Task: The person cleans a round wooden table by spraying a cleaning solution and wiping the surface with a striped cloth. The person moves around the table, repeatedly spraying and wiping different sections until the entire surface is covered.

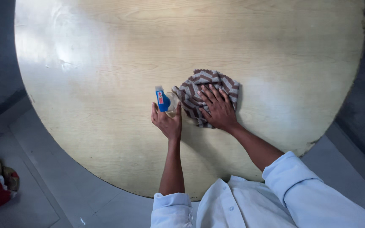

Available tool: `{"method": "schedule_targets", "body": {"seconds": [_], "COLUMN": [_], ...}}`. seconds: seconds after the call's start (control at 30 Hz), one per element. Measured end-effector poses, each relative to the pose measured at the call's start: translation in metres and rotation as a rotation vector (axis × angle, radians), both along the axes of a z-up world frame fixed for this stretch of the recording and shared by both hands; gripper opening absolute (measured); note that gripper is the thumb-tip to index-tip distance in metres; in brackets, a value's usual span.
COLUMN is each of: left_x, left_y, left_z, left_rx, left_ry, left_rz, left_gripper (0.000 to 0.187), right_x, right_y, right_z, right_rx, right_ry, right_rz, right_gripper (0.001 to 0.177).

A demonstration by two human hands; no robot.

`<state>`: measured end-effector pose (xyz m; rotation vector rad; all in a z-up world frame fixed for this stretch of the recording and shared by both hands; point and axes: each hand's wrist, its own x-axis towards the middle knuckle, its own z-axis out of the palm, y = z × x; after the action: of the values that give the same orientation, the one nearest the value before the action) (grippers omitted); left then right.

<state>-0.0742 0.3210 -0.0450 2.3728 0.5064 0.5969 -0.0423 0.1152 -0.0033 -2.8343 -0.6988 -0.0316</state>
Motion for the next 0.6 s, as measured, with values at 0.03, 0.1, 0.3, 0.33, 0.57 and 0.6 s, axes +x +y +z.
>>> {"method": "schedule_targets", "body": {"seconds": [0.03,0.1,0.3,0.33,0.57,0.6], "left_x": [-0.006,-0.018,-0.031,-0.031,-0.026,-0.027], "left_y": [-0.014,-0.044,-0.123,-0.135,-0.191,-0.196], "left_z": [0.003,0.007,0.012,0.013,0.011,0.010], "left_rx": [-0.005,-0.015,-0.005,-0.004,0.040,0.039], "left_ry": [0.014,0.046,0.074,0.083,0.189,0.204], "left_rz": [-0.038,-0.118,-0.320,-0.349,-0.438,-0.435], "left_gripper": [0.075,0.078,0.072,0.073,0.084,0.087], "right_x": [-0.015,-0.041,-0.114,-0.120,-0.075,-0.071], "right_y": [-0.015,-0.045,-0.131,-0.142,-0.240,-0.257], "right_z": [0.000,-0.002,-0.012,-0.012,-0.013,-0.013], "right_rx": [0.006,0.018,0.021,0.024,-0.023,0.005], "right_ry": [-0.006,0.020,0.036,0.056,0.090,0.049], "right_rz": [-0.019,-0.067,-0.124,-0.117,-0.220,-0.255], "right_gripper": [0.063,0.063,0.065,0.065,0.066,0.062]}}
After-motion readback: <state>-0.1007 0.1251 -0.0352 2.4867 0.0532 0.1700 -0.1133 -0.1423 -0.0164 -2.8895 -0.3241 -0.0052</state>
